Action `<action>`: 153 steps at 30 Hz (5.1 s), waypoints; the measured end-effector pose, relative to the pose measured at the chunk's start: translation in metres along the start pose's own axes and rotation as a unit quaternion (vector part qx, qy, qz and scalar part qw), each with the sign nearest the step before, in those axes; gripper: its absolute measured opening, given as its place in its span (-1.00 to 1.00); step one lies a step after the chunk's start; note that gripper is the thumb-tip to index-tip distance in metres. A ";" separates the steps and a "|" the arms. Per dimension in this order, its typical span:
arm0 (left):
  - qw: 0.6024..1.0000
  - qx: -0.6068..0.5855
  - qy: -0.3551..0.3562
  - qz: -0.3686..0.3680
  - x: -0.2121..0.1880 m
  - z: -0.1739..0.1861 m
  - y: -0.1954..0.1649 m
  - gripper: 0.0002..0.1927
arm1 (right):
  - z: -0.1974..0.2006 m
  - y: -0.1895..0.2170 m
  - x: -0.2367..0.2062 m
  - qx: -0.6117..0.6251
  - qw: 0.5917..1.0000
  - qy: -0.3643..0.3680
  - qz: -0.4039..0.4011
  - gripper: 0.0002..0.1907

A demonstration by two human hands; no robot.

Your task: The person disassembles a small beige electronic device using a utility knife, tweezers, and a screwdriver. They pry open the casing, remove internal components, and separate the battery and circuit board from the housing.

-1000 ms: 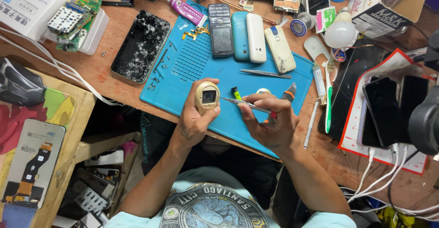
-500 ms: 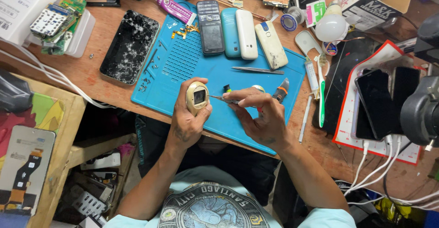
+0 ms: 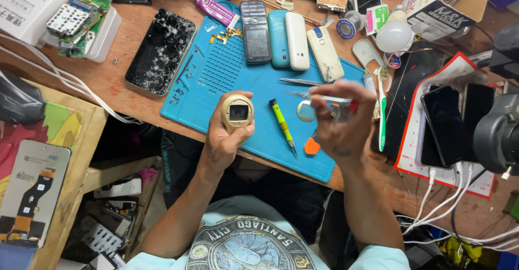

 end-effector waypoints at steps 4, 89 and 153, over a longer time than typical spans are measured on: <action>0.999 -0.031 0.024 -0.012 -0.003 0.001 0.000 -0.49 | 0.011 -0.013 0.008 0.001 0.995 0.055 -0.088 -0.75; 0.986 0.154 0.022 -0.065 -0.020 -0.041 -0.056 -0.33 | -0.023 -0.093 -0.033 0.554 0.730 0.208 -0.341 -0.65; 0.992 -0.118 0.006 -0.037 0.003 0.026 0.003 -0.32 | 0.037 -0.030 0.015 -0.206 0.909 0.295 -0.209 -0.66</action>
Point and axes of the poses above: each hand's wrist, its own x-axis towards the middle knuckle, its own z-axis out of the back of the hand, y = z × x, the point moved 4 cm from there along x, towards the middle knuckle, and after that the axes turned 7 degrees about y, right-handed, at the moved point
